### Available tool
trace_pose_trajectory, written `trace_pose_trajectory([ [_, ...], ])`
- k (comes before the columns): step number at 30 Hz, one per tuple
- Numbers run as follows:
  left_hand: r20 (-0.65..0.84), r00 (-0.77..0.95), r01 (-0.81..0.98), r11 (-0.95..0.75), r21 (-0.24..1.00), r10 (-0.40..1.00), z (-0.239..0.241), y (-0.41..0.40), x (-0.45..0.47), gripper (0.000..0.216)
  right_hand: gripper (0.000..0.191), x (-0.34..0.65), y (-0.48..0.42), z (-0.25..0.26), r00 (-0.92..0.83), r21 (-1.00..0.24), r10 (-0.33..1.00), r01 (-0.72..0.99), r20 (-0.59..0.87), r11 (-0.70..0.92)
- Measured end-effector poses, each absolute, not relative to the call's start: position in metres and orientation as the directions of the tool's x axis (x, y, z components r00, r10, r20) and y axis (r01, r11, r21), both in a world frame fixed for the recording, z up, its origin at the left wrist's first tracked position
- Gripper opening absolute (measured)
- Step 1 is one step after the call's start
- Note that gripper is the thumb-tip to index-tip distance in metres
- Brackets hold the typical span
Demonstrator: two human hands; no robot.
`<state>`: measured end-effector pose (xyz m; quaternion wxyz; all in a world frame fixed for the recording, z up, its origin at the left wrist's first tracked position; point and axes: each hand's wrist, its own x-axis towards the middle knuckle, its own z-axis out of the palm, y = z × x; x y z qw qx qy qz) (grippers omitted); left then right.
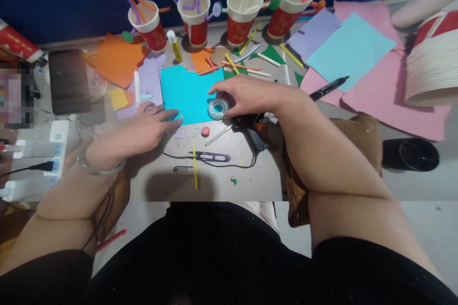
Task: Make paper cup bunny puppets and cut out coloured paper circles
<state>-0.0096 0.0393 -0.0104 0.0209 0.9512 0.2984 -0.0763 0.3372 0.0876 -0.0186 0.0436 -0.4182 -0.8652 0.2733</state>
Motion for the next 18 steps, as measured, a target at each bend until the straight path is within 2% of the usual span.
trace_pose_trajectory([
  [3,-0.148,0.811,0.572,-0.821,-0.005,0.566,-0.011,0.041,-0.01,0.048,0.073,0.344,0.086,-0.001,-0.615,-0.539,0.77,0.711,-0.166,0.451],
  [9,-0.135,0.82,0.561,-0.828,-0.002,0.556,-0.013,0.043,-0.015,0.052,0.063,0.352,0.082,0.03,-0.401,-0.568,0.905,0.781,-0.141,0.258],
  [13,-0.146,0.825,0.551,-0.834,-0.005,0.546,-0.01,0.044,-0.018,0.052,0.061,0.357,0.086,0.023,-0.446,-0.553,0.873,0.786,-0.198,0.276],
  [18,-0.149,0.825,0.546,-0.837,-0.042,0.546,-0.004,0.046,-0.011,0.045,0.05,0.364,0.097,0.0,-0.483,-0.603,0.868,0.727,-0.112,0.327],
])
